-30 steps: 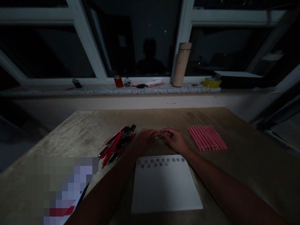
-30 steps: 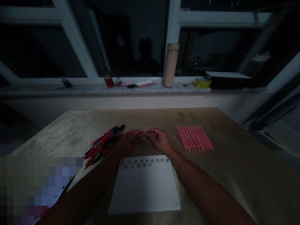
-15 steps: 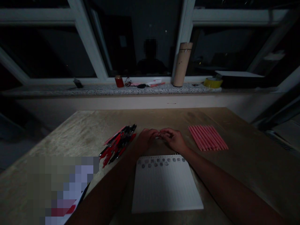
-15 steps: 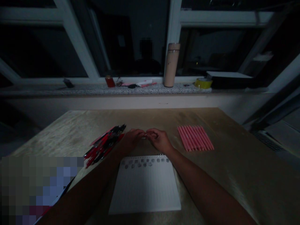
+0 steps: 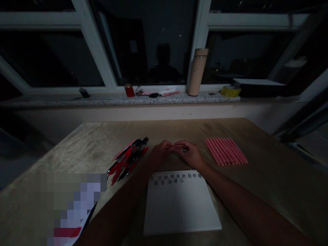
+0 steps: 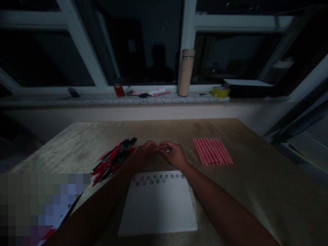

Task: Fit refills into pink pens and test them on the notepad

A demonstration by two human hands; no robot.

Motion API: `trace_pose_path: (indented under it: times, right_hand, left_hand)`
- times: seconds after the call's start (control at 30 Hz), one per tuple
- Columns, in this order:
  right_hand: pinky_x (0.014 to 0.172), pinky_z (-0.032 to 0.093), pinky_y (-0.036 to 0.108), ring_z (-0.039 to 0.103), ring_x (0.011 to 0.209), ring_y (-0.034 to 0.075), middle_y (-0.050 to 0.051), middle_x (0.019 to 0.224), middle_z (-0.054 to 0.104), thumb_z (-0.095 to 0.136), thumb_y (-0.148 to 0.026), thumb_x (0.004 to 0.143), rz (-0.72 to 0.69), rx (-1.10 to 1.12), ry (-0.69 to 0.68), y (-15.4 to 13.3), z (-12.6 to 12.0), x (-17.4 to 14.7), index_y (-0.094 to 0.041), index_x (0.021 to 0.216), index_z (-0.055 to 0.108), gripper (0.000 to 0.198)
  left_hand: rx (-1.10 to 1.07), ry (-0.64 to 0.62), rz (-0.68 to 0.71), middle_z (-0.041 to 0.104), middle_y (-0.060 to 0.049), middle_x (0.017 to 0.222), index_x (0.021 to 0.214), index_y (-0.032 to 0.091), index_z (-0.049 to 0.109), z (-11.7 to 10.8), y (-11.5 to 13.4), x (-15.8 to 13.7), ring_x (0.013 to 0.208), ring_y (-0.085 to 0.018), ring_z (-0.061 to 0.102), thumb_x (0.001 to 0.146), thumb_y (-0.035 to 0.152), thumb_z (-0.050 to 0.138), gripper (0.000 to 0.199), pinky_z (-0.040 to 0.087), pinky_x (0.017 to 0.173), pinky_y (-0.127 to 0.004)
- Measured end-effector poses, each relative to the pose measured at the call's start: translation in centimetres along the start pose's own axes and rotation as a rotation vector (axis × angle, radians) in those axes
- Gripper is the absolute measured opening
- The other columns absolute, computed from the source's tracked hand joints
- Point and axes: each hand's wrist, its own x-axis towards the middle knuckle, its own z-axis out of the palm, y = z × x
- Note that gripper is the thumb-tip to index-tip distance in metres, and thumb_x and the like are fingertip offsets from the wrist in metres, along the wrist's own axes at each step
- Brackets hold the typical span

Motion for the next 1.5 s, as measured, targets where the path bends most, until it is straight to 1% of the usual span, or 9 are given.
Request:
trace_pose_path:
  times: [0.13, 0.27, 0.43, 0.6, 0.77, 0.9, 1.03, 1.27, 1.5]
  right_hand:
    - [0.074, 0.055, 0.029, 0.068, 0.074, 0.016, 0.005, 0.082, 0.070, 0.068, -0.032, 0.073, -0.006, -0.011, -0.003, 0.1, 0.0, 0.0, -0.019, 0.088, 0.063, 0.020]
    - [0.074, 0.054, 0.029, 0.067, 0.078, 0.016, 0.006, 0.087, 0.068, 0.062, -0.031, 0.079, -0.026, -0.034, -0.063, 0.3, -0.1, 0.0, -0.020, 0.091, 0.063, 0.016]
    - [0.074, 0.053, 0.027, 0.066, 0.079, 0.015, 0.005, 0.088, 0.065, 0.061, -0.029, 0.080, -0.098, -0.082, -0.080, 0.4, -0.2, -0.1, -0.020, 0.089, 0.063, 0.013]
    - [0.074, 0.053, 0.028, 0.066, 0.078, 0.016, 0.006, 0.086, 0.068, 0.060, -0.030, 0.081, -0.075, -0.121, -0.048, 0.4, -0.2, -0.2, -0.020, 0.089, 0.063, 0.014]
    - [0.069, 0.053, 0.027, 0.067, 0.073, 0.016, 0.004, 0.080, 0.068, 0.060, -0.033, 0.081, -0.032, -0.120, 0.000, -0.2, -0.2, -0.1, -0.019, 0.084, 0.062, 0.014]
    - [0.067, 0.052, 0.026, 0.066, 0.072, 0.016, 0.004, 0.078, 0.068, 0.059, -0.033, 0.081, -0.006, -0.072, 0.017, -0.5, -0.2, 0.0, -0.019, 0.084, 0.060, 0.015]
    - [0.067, 0.049, 0.025, 0.063, 0.070, 0.015, 0.003, 0.076, 0.066, 0.055, -0.032, 0.083, -0.041, -0.135, -0.008, -0.6, -0.3, 0.0, -0.019, 0.084, 0.059, 0.014]
    - [0.063, 0.043, 0.022, 0.056, 0.068, 0.012, 0.000, 0.073, 0.060, 0.052, -0.027, 0.085, -0.094, -0.228, -0.042, -1.1, -0.4, 0.0, -0.019, 0.084, 0.055, 0.009]
    - [0.064, 0.042, 0.022, 0.056, 0.069, 0.012, 0.000, 0.076, 0.059, 0.047, -0.030, 0.088, -0.099, -0.226, -0.072, -1.0, -0.4, -0.1, -0.019, 0.088, 0.053, 0.012]
  left_hand:
    - [-0.041, -0.015, -0.005, 0.070, -0.002, 0.082, 0.090, 0.018, 0.054, 0.0, -0.1, 0.0, 0.073, -0.015, 0.064, 0.085, 0.047, 0.046, 0.030, 0.044, 0.064, -0.023]
    - [-0.069, 0.013, -0.003, 0.070, -0.002, 0.083, 0.087, 0.018, 0.052, 0.0, -0.5, 0.1, 0.075, -0.015, 0.064, 0.086, 0.045, 0.047, 0.027, 0.044, 0.066, -0.024]
    - [0.007, 0.027, 0.001, 0.069, -0.001, 0.077, 0.082, 0.018, 0.053, 0.0, -0.8, 0.3, 0.070, -0.014, 0.063, 0.086, 0.043, 0.048, 0.026, 0.044, 0.065, -0.024]
    - [0.132, 0.045, 0.036, 0.068, -0.001, 0.071, 0.073, 0.018, 0.058, 0.1, -1.1, 0.5, 0.071, -0.014, 0.061, 0.085, 0.042, 0.049, 0.028, 0.042, 0.066, -0.025]
    - [0.195, 0.079, 0.063, 0.068, -0.002, 0.079, 0.083, 0.020, 0.065, 0.2, -1.8, 0.6, 0.076, -0.015, 0.060, 0.082, 0.048, 0.053, 0.030, 0.043, 0.068, -0.025]
    - [0.267, 0.034, 0.134, 0.069, -0.003, 0.083, 0.090, 0.021, 0.067, 0.2, -1.6, 0.6, 0.079, -0.016, 0.060, 0.086, 0.047, 0.047, 0.034, 0.042, 0.073, -0.026]
    - [0.317, -0.031, 0.191, 0.069, -0.003, 0.083, 0.090, 0.021, 0.068, -0.1, -1.1, 0.5, 0.078, -0.016, 0.059, 0.091, 0.042, 0.040, 0.035, 0.040, 0.075, -0.028]
    - [0.342, -0.033, 0.263, 0.066, -0.004, 0.081, 0.084, 0.018, 0.062, -0.2, -0.9, 0.2, 0.079, -0.016, 0.057, 0.094, 0.038, 0.031, 0.039, 0.039, 0.078, -0.030]
    - [0.301, -0.025, 0.209, 0.066, -0.005, 0.085, 0.090, 0.018, 0.061, -0.2, -0.5, 0.1, 0.080, -0.017, 0.057, 0.093, 0.038, 0.033, 0.034, 0.041, 0.074, -0.029]
